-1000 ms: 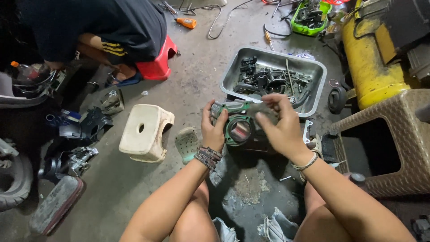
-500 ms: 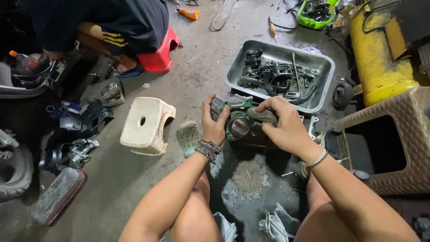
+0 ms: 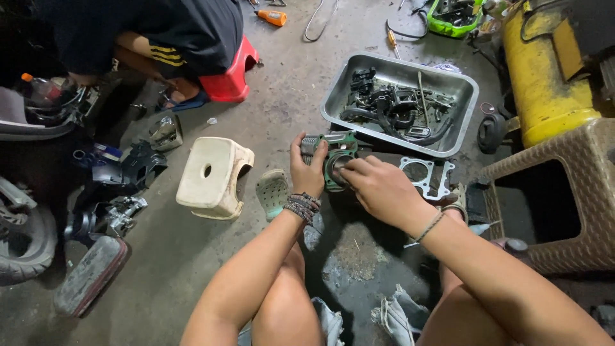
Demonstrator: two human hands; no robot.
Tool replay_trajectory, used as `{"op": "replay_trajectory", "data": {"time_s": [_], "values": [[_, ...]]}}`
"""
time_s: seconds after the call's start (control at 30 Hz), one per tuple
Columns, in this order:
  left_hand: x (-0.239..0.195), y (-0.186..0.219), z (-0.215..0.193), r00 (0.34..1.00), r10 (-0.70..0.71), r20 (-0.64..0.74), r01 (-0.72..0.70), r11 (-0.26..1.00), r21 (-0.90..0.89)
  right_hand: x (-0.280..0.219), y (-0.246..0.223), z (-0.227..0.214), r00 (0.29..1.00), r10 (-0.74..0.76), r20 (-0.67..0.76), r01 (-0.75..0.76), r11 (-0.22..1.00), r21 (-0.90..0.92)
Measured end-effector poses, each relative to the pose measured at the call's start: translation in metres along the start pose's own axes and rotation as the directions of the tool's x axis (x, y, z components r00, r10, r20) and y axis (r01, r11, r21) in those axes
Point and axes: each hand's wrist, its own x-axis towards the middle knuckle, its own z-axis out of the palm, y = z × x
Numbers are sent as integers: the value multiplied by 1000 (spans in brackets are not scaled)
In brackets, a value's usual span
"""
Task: The person sits on the floor and cleans a metal engine cylinder head using a rag. They wipe the exterior cooling fins and the interior bore of the cylinder. The person then picks up a metal gasket and wipes it with the rag before placing it down.
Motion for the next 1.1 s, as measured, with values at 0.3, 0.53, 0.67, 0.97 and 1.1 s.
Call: {"op": "replay_trajectory", "data": {"time_s": [0.3,0.53,0.67,0.97,1.1], "values": [[-22,17,12,994,109,-25,-101,969,227,0,4,41,902,275,333,-310,949,54],[-38,29,19,979,205,-7,-197,949,248,-1,-6,62,657,558,506,-620,19,784],[-40,33,21,976,218,26,-215,927,308,-3,3,74,555,603,573,-320,-481,816],[-34,37,18,997,65,38,-72,970,230,4,-15,32,750,484,450,-565,115,817],[-31,34,15,998,31,50,-43,962,269,3,7,47,795,463,393,-605,646,464]]}}
